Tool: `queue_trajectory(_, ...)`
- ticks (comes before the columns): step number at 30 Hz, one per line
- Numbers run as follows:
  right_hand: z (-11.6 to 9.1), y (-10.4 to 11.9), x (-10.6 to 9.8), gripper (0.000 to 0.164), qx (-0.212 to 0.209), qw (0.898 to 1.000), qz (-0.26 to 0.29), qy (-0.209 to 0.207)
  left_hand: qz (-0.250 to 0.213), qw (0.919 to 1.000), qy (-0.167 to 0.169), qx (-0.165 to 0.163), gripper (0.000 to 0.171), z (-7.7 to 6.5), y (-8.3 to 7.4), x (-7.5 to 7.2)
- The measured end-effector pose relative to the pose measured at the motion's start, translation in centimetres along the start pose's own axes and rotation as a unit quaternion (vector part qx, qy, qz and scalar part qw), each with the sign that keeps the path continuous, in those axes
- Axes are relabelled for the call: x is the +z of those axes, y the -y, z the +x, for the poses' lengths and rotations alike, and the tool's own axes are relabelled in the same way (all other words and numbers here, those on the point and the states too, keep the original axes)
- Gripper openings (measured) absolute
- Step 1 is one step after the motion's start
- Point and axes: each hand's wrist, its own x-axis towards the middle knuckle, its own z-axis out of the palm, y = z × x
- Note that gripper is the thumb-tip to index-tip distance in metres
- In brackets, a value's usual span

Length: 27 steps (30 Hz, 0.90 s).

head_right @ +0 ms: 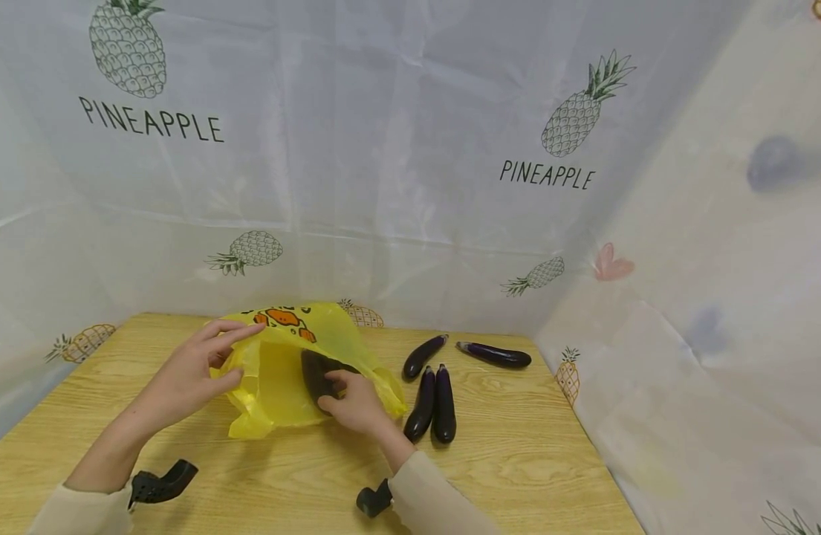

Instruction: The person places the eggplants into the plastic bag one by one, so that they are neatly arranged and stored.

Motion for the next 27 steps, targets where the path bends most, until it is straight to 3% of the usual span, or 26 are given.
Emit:
queue_trajectory(13,0.8,-1.3,1.0,0.044,0.02,1.0,-0.005,-0.009,0.0,0.9997,0.011,-0.022,0.069,0.1,0.4,0.2)
queue_trajectory(20,0.7,-1.2,1.0,0.051,0.026,1.0,-0.017,-0.003,-0.004,0.9998,0.01,-0.019,0.068,0.1,0.4,0.2)
queue_trajectory(27,0.9,-0.9,1.3,0.044,0.017,0.999,-0.032,-0.032,-0.001,1.0,0.004,-0.007,0.069,0.0,0.3,0.1)
